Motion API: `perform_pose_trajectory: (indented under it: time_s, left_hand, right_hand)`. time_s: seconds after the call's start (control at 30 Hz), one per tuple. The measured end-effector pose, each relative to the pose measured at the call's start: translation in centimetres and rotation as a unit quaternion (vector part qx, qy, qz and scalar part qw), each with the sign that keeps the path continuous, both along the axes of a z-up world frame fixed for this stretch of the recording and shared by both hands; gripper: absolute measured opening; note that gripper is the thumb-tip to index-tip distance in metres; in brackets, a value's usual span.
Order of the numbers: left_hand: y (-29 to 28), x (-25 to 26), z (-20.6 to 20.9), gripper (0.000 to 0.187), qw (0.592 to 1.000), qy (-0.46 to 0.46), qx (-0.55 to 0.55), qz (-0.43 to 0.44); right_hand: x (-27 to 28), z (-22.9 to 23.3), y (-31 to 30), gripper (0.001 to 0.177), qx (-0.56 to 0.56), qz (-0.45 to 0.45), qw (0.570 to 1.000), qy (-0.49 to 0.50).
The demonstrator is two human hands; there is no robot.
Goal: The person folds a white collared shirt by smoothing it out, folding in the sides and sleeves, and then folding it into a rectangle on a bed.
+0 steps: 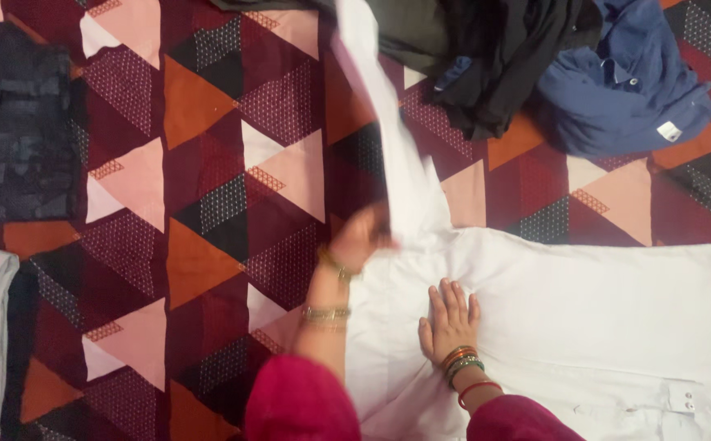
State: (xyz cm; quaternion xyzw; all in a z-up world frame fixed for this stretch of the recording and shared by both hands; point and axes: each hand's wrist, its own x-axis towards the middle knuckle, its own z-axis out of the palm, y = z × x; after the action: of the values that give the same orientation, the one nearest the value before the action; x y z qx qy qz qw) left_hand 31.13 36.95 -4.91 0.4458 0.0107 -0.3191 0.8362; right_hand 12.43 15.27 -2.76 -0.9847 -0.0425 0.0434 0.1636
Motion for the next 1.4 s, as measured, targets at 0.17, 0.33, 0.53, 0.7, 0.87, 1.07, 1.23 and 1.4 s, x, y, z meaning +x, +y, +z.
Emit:
perform_pose_trajectory:
  time_s: [0.17, 0.33, 0.53, 0.7, 0.87, 1.07, 1.23, 1.4]
  left_hand:
    - [1.8, -10.3, -1.6, 0.068, 0.962, 0.046, -0.200, -0.178]
    - [-3.4, -10.4, 0.9, 0.091, 0.988, 0.061, 0.144, -0.013]
    - [-10.6, -10.2, 6.7, 0.114, 0.811, -0.219, 0.541, 0.037]
    - [-12.4, -12.4, 2.7, 0.055, 0.746, -0.269, 0.595, 0.132]
    - [-8.0, -14.9, -0.5, 0.036, 0.942, 0.079, 0.138, 0.296]
    - [-2.3, -25.8, 5.6, 0.070, 0.989, 0.076, 0.056, -0.115]
    - [-4.3, -29.2, 10.3, 0.054, 0.892, -0.104, 0.227, -0.376]
    - [-7.5, -27.8, 12.7, 0.040, 0.741, -0.052, 0.548, -0.384]
  right_hand:
    - [0.8, 0.2, 0.1, 0.068, -0.097, -0.012, 0.932, 0.350]
    - [-0.6, -0.6, 0.1, 0.070, -0.108, -0.003, 0.964, 0.245]
    - [-0.4, -2.0, 0.1, 0.071, -0.117, -0.006, 0.976, 0.183]
    - [-0.6, -2.5, 0.0, 0.072, -0.120, 0.007, 0.981, 0.152]
    - [-1.7, -4.2, -1.3, 0.073, -0.132, 0.037, 0.983, 0.123]
    - [-2.5, -9.5, -4.1, 0.055, -0.148, 0.045, 0.988, -0.005]
    - [-2.8, -3.9, -6.7, 0.033, 0.262, 0.028, 0.960, -0.090]
    - [-3.0, 0.7, -13.8, 0.030, 0.408, -0.164, 0.898, -0.024]
